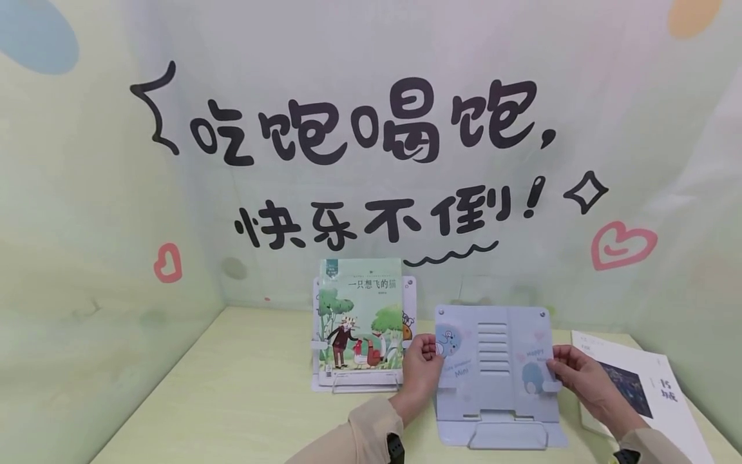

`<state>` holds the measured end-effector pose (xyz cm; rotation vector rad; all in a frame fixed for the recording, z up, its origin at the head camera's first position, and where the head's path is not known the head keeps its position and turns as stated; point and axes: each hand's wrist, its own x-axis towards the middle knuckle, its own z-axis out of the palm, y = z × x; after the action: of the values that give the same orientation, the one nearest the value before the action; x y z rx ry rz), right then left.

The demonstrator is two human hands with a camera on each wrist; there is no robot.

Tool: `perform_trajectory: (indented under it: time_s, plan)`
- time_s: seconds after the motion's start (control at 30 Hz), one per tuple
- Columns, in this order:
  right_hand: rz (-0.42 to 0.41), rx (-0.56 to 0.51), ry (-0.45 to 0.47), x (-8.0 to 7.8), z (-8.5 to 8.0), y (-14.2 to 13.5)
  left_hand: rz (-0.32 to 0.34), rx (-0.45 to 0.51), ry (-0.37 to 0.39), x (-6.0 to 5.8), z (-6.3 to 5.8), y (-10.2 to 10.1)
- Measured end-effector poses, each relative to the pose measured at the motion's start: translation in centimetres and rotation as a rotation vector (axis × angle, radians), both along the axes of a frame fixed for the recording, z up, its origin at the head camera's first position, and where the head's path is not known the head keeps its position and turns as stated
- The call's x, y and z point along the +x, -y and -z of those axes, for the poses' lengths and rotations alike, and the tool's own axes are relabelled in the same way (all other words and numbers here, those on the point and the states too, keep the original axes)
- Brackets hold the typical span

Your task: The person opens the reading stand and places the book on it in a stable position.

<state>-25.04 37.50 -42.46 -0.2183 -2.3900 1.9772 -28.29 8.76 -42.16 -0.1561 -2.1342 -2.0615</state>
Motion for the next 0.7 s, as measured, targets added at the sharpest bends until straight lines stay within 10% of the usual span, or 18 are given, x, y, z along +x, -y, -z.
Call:
perform_trajectory:
  time_s: [0.5,0.7]
  plan:
    - [0.060,0.133,-0.100,1.6,-0.4,1.2,0.038,-0.039,0.005,-0.9,-1.0,0.5]
    - [0.095,0.149,-0.086,2.3,-0.2,1.5,-0.009,-0.053,-0.176,-1.3,-2.4,0.5]
